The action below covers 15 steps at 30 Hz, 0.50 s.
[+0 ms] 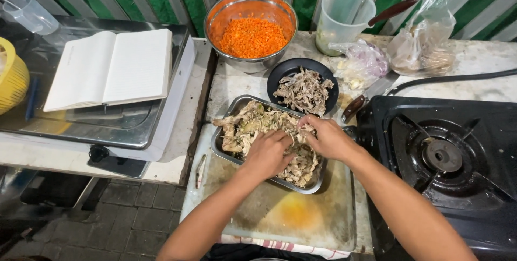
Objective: The person is shredding cooked chicken meat by hand and placing the shredded pieces into a metal tray.
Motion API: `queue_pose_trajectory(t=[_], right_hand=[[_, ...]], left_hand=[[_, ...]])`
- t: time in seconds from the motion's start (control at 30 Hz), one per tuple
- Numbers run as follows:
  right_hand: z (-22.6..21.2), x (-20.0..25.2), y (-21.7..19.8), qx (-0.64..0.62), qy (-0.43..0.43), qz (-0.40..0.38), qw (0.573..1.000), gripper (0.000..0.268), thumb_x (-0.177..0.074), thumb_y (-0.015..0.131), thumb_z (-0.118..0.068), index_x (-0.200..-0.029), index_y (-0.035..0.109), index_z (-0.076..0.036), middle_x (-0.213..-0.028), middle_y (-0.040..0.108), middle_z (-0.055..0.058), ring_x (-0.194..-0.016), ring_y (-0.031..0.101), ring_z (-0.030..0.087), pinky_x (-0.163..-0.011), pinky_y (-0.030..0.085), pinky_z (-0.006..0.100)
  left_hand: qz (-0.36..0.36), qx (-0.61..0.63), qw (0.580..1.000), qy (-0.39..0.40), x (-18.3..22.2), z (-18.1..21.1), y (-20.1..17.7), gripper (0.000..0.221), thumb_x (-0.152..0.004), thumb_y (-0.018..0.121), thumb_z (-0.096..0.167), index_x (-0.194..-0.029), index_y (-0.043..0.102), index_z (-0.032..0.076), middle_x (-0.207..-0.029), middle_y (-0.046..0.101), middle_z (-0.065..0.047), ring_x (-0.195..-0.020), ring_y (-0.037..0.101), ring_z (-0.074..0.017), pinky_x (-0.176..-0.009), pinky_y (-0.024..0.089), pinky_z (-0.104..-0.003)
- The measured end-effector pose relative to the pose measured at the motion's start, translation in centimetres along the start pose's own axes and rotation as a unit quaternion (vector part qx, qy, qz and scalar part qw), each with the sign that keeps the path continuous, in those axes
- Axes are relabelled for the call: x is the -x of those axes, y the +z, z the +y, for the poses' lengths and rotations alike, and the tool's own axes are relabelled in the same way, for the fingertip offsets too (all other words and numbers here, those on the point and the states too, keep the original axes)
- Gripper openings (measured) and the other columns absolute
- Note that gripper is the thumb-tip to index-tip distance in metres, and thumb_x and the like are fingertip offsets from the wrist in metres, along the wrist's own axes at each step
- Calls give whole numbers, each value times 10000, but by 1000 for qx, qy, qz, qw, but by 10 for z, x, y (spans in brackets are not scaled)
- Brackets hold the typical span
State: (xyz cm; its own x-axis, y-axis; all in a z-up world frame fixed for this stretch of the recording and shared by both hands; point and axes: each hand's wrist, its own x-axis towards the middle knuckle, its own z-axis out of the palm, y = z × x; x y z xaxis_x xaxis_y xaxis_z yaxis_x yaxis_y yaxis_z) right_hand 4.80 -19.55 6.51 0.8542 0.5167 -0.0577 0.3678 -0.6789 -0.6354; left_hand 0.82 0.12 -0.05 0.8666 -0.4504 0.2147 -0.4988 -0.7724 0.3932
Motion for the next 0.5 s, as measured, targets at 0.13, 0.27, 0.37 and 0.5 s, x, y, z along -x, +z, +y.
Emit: queue_pose_trajectory(t=[0.13, 0.27, 0.37, 0.5], right_hand=[[29, -10, 10, 11, -67, 27, 997, 193, -779, 670, -143, -972, 664, -134, -1032, 708, 168, -1021, 660, 418, -881, 521, 538], [-4, 3, -9, 67, -24, -94, 993, 286, -787, 682, -112, -1070, 644, -95, -1065, 673, 186, -1025, 664, 382, -897, 539, 494], [-13, 5, -10, 110, 25, -153, 982, 395, -834, 724, -229, -1193, 641, -87, -1115, 690, 164, -1046, 680, 339, -910, 556, 467], [25, -4, 22, 133, -5, -143, 981, 556, -798, 774, -430, -1210, 614, -92, -1086, 706, 117, -1039, 678, 368, -834, 560, 533]], left_hand=[[4, -75, 997, 35, -2, -22, 37, 200, -820, 642, 241, -996, 710, 172, -971, 657, -46, -950, 611, -274, -765, 479, -431], [103, -32, 990, 86, -8, -35, 51, 108, -847, 600, 148, -802, 682, 94, -772, 650, -83, -762, 650, -286, -652, 509, -365], [124, 43, 990, 58, -7, -43, 54, 117, -844, 608, 131, -734, 621, 90, -709, 624, -95, -732, 652, -305, -637, 527, -365], [93, 135, 986, 22, -6, -39, 24, 124, -836, 609, 97, -717, 614, 62, -712, 615, -135, -745, 648, -355, -644, 531, -397]])
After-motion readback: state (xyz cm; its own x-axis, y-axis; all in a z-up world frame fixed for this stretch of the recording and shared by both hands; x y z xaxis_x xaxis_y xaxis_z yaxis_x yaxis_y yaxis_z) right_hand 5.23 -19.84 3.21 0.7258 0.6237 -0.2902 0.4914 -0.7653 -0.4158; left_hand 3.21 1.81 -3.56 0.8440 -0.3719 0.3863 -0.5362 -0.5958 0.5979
